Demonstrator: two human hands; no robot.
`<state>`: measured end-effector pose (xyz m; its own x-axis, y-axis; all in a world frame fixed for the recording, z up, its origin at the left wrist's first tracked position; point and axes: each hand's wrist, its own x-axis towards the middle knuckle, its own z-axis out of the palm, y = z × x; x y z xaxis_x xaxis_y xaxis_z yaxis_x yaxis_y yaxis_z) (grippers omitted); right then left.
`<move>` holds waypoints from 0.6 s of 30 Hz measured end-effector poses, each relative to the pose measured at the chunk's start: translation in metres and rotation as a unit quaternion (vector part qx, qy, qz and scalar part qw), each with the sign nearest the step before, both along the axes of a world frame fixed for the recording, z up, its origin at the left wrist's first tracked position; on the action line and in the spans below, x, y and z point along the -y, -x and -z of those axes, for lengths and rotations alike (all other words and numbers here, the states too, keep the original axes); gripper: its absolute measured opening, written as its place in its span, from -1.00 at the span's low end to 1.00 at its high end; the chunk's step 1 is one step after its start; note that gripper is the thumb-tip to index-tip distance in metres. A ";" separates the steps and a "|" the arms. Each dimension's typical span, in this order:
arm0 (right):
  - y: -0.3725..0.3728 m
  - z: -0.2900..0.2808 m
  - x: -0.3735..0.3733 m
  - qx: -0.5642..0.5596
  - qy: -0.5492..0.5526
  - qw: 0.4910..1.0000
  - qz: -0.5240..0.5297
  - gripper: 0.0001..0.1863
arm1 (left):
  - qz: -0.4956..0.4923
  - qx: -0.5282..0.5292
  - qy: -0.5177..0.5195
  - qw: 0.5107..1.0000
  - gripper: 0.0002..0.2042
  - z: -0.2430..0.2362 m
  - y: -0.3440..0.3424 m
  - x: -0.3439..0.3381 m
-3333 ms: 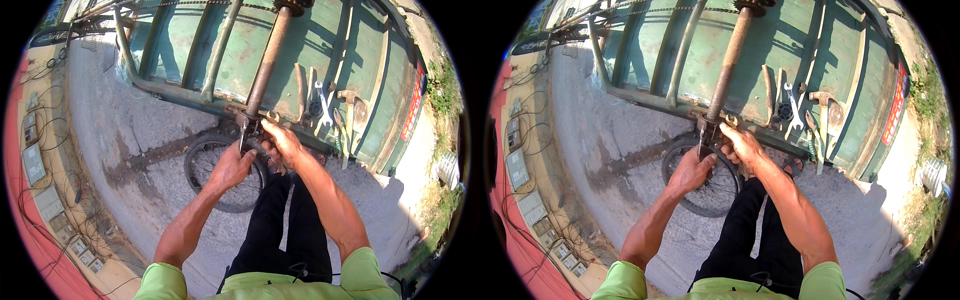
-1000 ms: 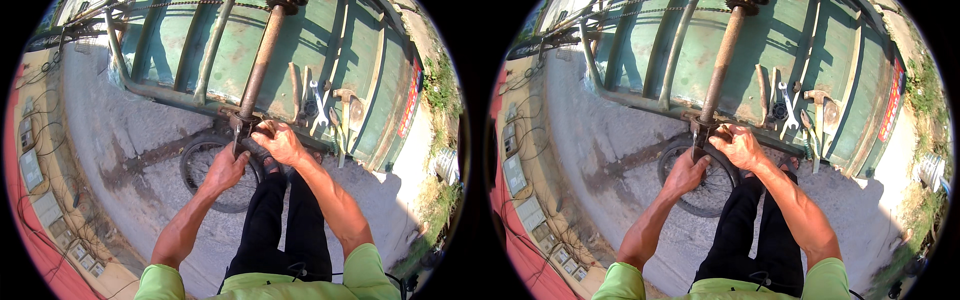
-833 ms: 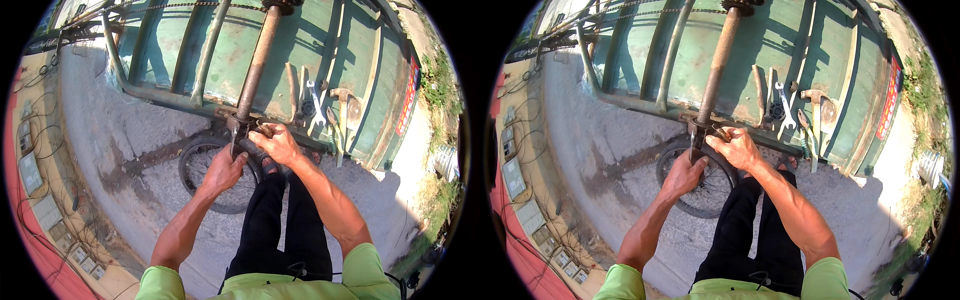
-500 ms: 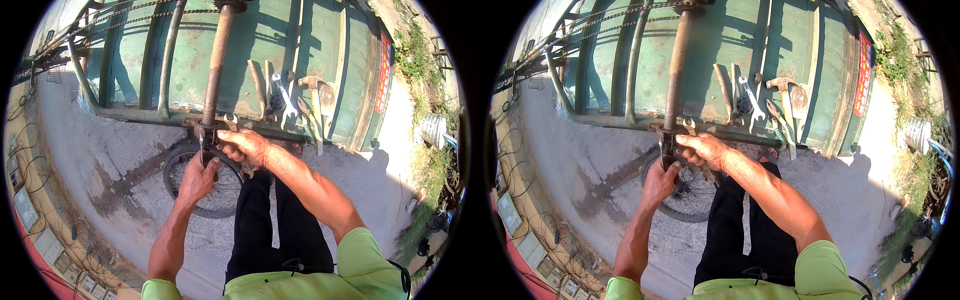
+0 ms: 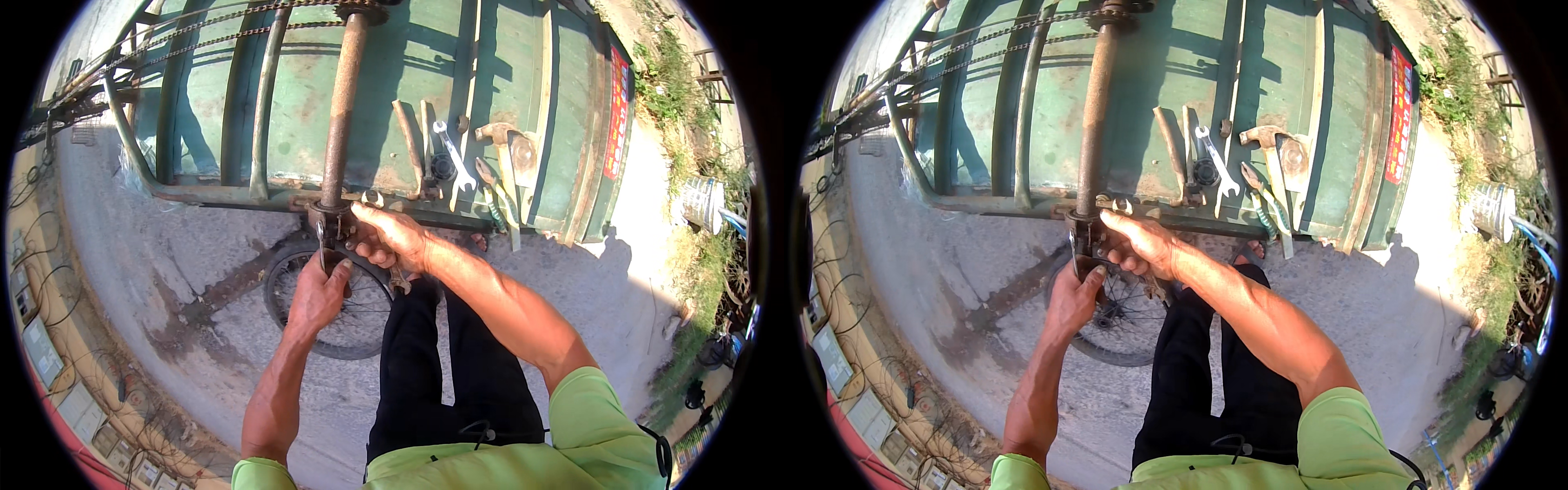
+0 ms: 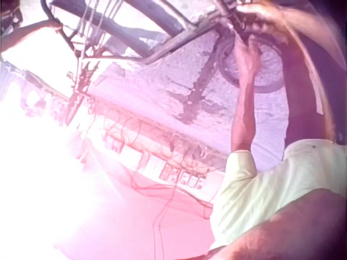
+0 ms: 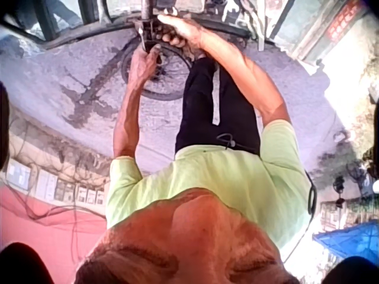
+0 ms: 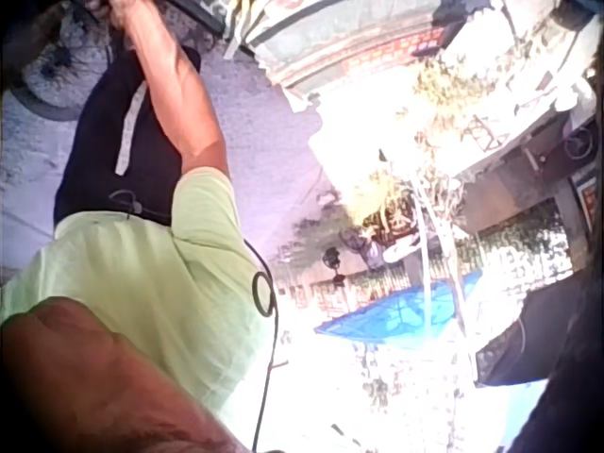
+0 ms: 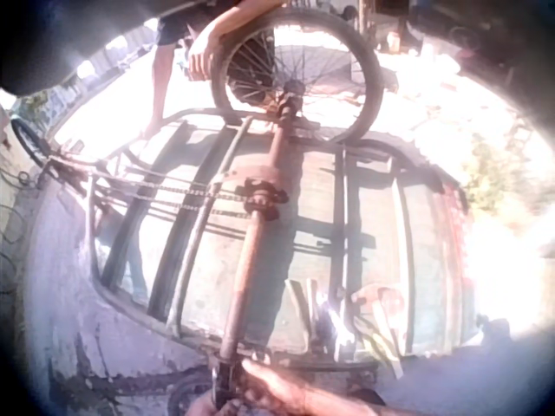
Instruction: The person uses a wrench to loosen a bolt on the rear axle of a green cargo tricycle. They then use a hammer to tap the axle and remove a metal bracket. Finally, they adjust the chain tension on the tricycle.
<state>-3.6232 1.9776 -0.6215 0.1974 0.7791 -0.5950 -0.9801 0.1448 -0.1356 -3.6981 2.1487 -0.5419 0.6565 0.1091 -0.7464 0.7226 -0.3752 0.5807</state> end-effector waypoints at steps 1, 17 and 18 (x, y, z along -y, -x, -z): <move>0.004 0.002 -0.002 -0.001 0.005 1.000 0.003 -0.52 | 0.002 -0.001 -0.002 1.000 -0.81 0.000 0.000 0.000; 0.007 0.003 -0.007 -0.008 0.002 1.000 0.017 -0.47 | 0.002 -0.007 -0.014 1.000 -0.81 -0.004 -0.002 0.004; 0.006 0.005 -0.007 0.001 0.010 1.000 0.014 -0.50 | 0.003 -0.004 -0.017 1.000 -0.80 -0.003 -0.001 0.004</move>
<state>-3.6295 1.9847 -0.6266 0.2191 0.7615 -0.6101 -0.9757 0.1689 -0.1397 -3.6967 2.1447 -0.5386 0.6510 0.1298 -0.7479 0.7248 -0.3989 0.5617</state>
